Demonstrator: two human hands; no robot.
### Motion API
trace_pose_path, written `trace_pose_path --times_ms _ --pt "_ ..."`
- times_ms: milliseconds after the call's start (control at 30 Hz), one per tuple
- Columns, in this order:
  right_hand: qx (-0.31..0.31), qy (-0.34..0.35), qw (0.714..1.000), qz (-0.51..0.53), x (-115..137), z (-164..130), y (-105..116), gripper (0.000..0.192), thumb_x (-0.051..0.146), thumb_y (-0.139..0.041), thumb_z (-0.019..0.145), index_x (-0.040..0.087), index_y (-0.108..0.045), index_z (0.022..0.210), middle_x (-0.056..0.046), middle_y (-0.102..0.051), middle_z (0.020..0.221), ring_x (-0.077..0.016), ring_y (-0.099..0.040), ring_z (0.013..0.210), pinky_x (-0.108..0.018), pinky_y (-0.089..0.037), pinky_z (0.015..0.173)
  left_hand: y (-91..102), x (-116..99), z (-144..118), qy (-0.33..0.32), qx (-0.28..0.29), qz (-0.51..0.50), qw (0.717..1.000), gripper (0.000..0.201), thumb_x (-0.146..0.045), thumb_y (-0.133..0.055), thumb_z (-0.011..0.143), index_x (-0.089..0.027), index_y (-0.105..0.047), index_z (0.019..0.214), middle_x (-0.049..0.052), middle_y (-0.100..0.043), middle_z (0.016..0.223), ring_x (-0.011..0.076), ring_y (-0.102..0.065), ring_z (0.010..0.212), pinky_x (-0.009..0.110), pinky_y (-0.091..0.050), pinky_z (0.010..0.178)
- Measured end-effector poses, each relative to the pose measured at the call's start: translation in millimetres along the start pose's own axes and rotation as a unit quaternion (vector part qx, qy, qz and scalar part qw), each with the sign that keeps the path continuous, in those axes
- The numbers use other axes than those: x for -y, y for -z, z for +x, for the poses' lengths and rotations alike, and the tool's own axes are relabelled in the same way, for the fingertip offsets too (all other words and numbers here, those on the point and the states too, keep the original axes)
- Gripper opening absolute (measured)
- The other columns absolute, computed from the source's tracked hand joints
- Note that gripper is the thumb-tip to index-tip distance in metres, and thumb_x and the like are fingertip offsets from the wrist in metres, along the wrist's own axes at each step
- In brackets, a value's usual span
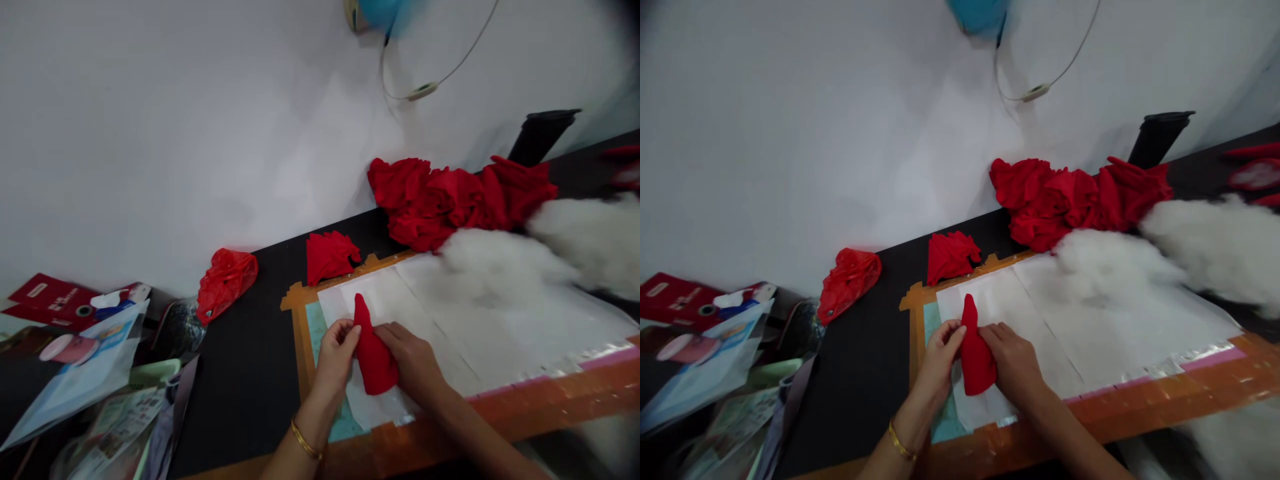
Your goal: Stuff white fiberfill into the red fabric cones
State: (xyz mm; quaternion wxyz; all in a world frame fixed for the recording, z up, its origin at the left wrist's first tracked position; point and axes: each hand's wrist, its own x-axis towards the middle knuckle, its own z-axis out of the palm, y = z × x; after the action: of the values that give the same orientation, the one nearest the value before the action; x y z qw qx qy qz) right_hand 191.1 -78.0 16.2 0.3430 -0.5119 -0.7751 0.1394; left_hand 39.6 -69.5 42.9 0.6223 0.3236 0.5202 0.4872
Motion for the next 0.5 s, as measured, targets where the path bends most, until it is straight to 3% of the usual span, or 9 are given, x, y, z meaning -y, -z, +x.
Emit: trace_pose_path --times_ms 133,267,400,500 --pt "-0.039 -0.004 0.999 0.013 6.0 4.0 0.8 0.018 0.013 -0.044 0.091 0.020 -0.060 0.097 -0.009 -0.065 0.094 -0.0228 -0.059 0.084 -0.031 -0.050 0.066 -6.2 4.4 0.9 0.018 0.034 -0.024 0.999 0.031 -0.039 -0.080 0.065 -0.016 -0.062 0.075 -0.001 -0.059 0.071 0.0103 -0.050 0.064 0.023 -0.039 0.065" --pt "-0.034 0.016 0.999 0.023 8.6 2.2 -2.9 0.017 0.015 -0.044 0.092 0.020 -0.059 0.086 -0.007 -0.062 0.086 -0.0223 -0.056 0.079 -0.032 -0.048 0.066 -10.7 9.0 -3.4 0.014 0.032 -0.007 0.999 0.024 -0.032 -0.077 0.066 -0.016 -0.065 0.077 0.000 -0.063 0.072 0.0121 -0.052 0.066 0.025 -0.041 0.067" --pt "-0.017 -0.007 0.997 0.079 7.5 -0.7 -7.9 0.024 0.011 -0.044 0.090 0.017 -0.061 0.105 -0.009 -0.061 0.099 -0.0213 -0.060 0.087 -0.032 -0.051 0.072 -9.3 12.3 -4.2 0.001 0.008 0.051 0.999 0.012 -0.024 -0.071 0.067 -0.015 -0.063 0.069 0.000 -0.061 0.064 0.0132 -0.051 0.062 0.026 -0.040 0.063" --pt "0.014 -0.004 0.981 0.195 1.7 0.0 -5.0 0.032 0.013 -0.046 0.090 0.021 -0.058 0.119 -0.008 -0.063 0.107 -0.0198 -0.062 0.095 -0.031 -0.052 0.081 -4.9 10.0 -2.5 -0.036 0.012 0.043 0.998 0.014 -0.026 -0.067 0.073 -0.015 -0.066 0.082 0.003 -0.066 0.076 0.0161 -0.056 0.071 0.027 -0.044 0.070"
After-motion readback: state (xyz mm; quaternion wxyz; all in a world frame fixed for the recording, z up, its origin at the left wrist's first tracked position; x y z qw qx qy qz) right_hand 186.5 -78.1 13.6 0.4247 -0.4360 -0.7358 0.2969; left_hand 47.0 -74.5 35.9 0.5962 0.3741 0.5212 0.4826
